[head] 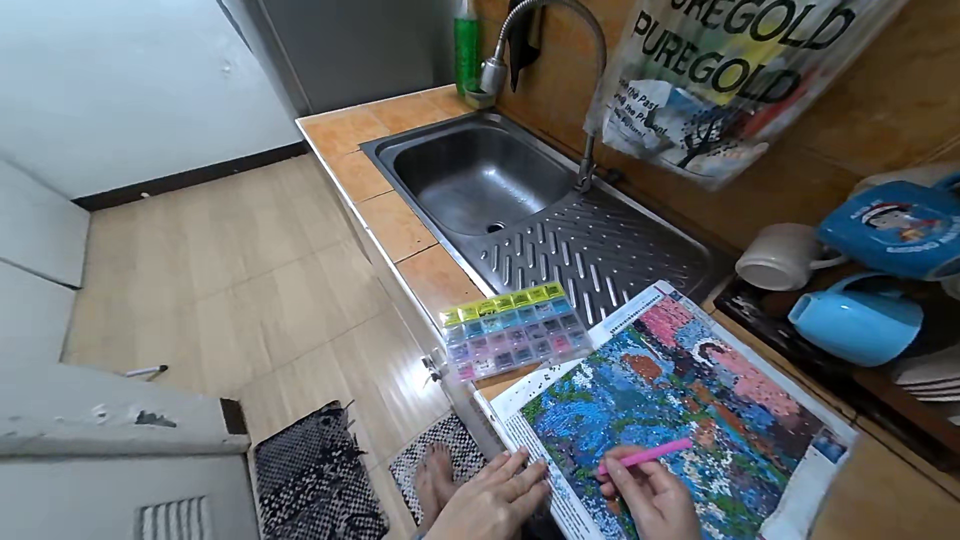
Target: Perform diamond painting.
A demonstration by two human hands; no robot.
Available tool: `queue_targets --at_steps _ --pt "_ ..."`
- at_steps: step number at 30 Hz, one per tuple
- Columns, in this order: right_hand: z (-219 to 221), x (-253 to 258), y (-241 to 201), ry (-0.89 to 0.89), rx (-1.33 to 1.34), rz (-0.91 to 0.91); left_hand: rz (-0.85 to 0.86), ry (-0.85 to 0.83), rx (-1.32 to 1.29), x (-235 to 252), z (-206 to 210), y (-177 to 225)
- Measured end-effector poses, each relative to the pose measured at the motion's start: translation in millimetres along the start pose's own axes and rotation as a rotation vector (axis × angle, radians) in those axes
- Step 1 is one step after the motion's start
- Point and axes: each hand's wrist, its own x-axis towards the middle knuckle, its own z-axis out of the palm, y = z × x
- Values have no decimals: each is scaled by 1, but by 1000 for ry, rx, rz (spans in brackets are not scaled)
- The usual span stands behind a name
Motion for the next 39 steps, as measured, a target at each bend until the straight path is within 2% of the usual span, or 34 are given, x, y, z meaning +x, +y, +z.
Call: queue_targets --at_steps 6,12,23,29,31,35,39 --pt "3 0 3 31 -6 -49 -5 -10 8 -1 5 -4" --pt "2 -1 10 20 -129 -159 -11 -19 11 -1 5 -4" --pt "3 -2 14 4 -248 -251 -29 -30 -15 -1 4 -2" --pt "5 0 22 -20 -410 -584 -19 -25 5 0 4 -2" --pt "3 0 19 -27 -379 -515 -9 -21 14 0 5 -2" --pt "-4 4 1 20 -8 -86 -16 -32 16 0 4 -1" --pt "-10 10 -7 113 178 0 22 41 59 4 6 -4"
